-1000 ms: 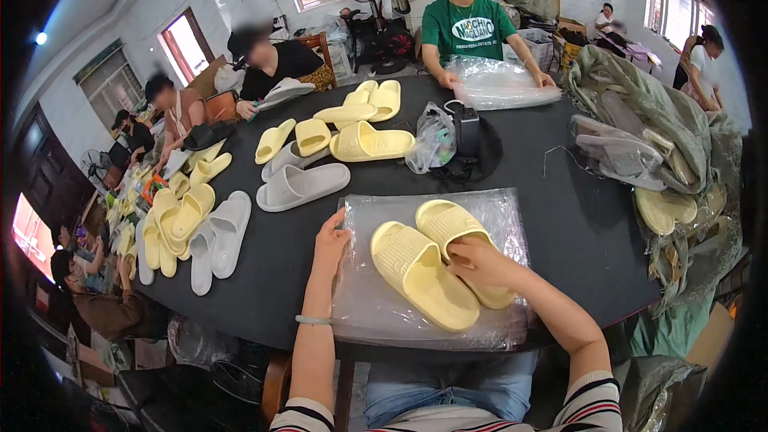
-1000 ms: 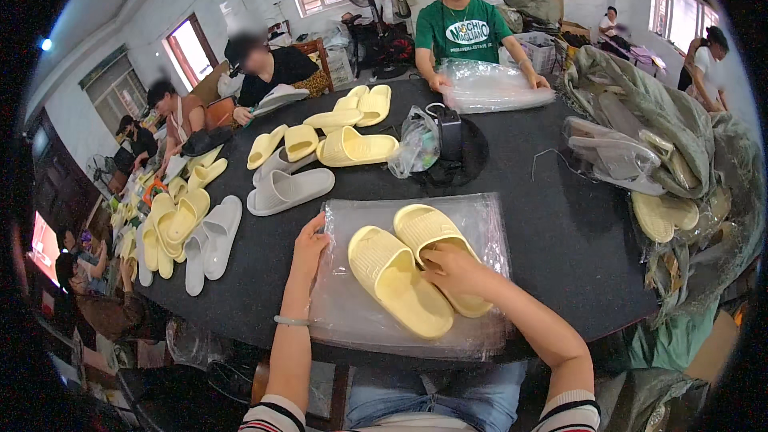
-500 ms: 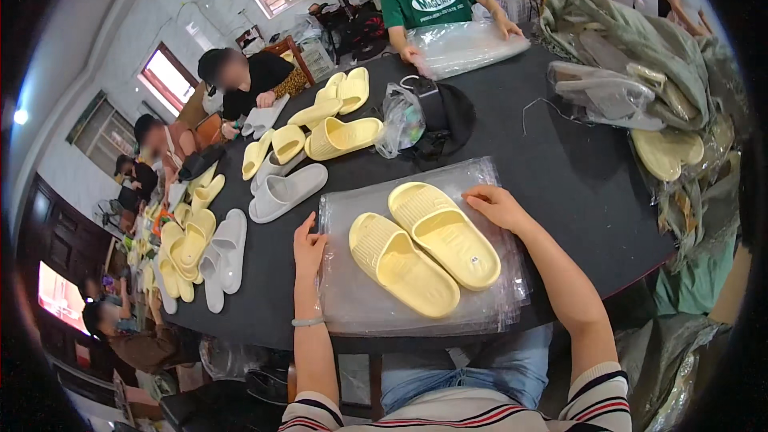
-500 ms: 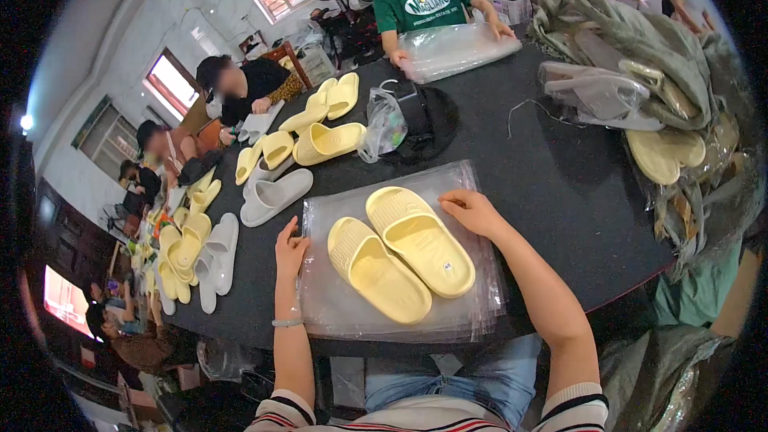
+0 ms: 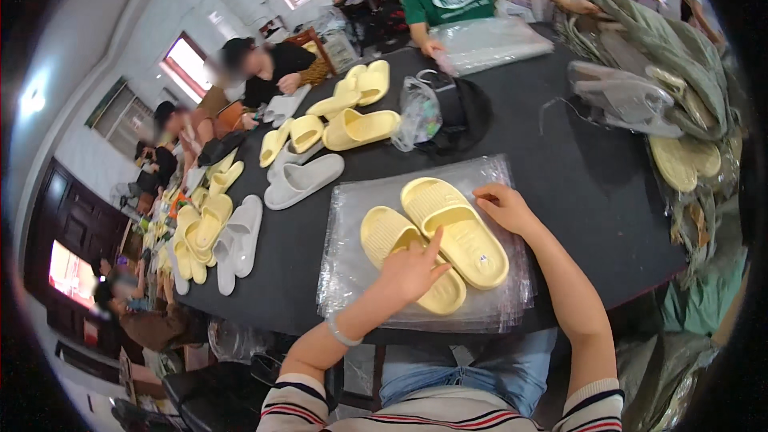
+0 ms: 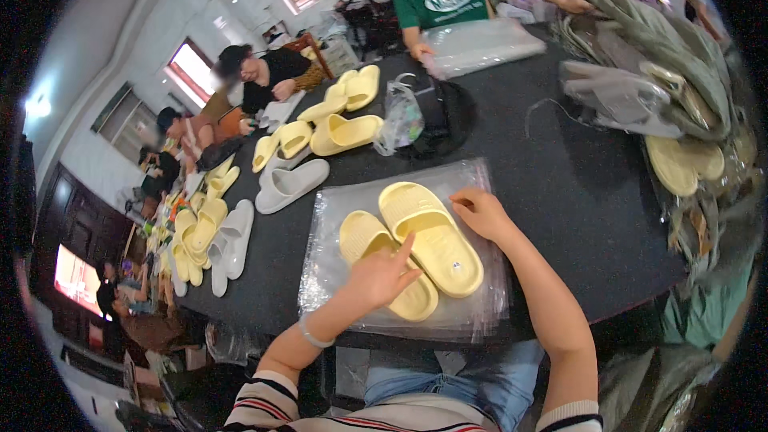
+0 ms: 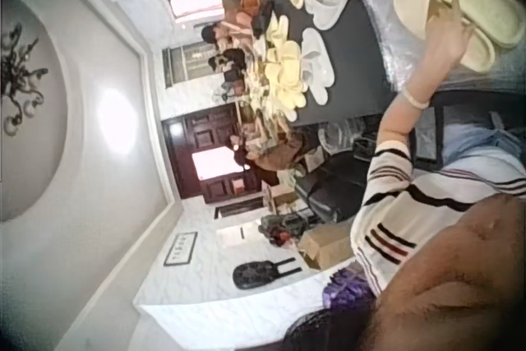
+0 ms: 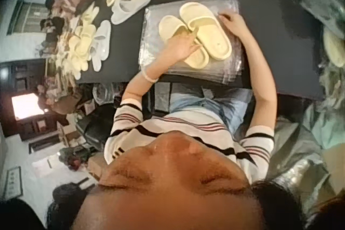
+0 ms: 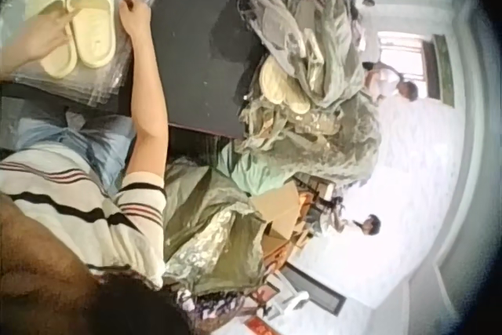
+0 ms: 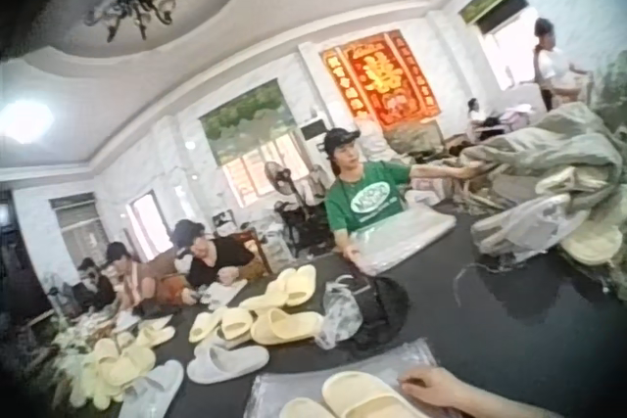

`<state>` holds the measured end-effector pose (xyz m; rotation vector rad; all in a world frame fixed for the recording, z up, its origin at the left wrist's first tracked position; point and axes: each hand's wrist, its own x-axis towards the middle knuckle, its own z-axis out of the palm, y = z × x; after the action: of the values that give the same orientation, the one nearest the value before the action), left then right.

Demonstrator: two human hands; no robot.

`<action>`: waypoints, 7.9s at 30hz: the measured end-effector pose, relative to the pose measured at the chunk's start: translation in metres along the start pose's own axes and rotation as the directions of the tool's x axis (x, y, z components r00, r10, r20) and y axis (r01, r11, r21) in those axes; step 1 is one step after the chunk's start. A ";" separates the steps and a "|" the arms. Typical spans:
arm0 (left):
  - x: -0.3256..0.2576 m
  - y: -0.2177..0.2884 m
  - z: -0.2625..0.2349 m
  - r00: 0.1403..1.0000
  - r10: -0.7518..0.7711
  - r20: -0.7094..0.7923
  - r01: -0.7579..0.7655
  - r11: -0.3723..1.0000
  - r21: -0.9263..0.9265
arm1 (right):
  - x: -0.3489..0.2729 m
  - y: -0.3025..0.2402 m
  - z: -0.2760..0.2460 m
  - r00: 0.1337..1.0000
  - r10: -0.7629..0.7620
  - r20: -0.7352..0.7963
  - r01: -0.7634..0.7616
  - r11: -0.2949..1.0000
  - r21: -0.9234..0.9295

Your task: The person places pairs of slippers into clear plastic bags at a work table. They handle yellow, white, pink, and black slippers, picking them up, inserting them into bags, and arranging them on the table. Other workers are visible in the background performing similar tasks.

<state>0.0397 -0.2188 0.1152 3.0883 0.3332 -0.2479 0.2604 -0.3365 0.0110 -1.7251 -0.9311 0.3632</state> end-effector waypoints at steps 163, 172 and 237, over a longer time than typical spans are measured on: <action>0.050 -0.219 0.040 0.936 -0.349 -0.041 0.049 0.243 -0.969 | -0.060 -0.136 0.167 0.702 -0.568 0.429 0.523 0.821 0.229; 0.081 -0.248 0.033 0.934 -0.342 -0.100 0.079 0.474 -0.877 | -0.061 -0.157 0.152 0.648 -0.433 0.626 0.170 0.884 0.435; 0.015 -0.172 0.086 0.946 -0.105 -0.308 0.063 0.988 -0.143 | -0.056 -0.070 0.002 0.508 -0.142 0.850 0.618 0.747 -0.245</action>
<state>0.0039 -0.0516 0.0261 2.9791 0.4687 0.2612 0.1950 -0.3690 0.0627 -1.7270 -2.2604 0.6285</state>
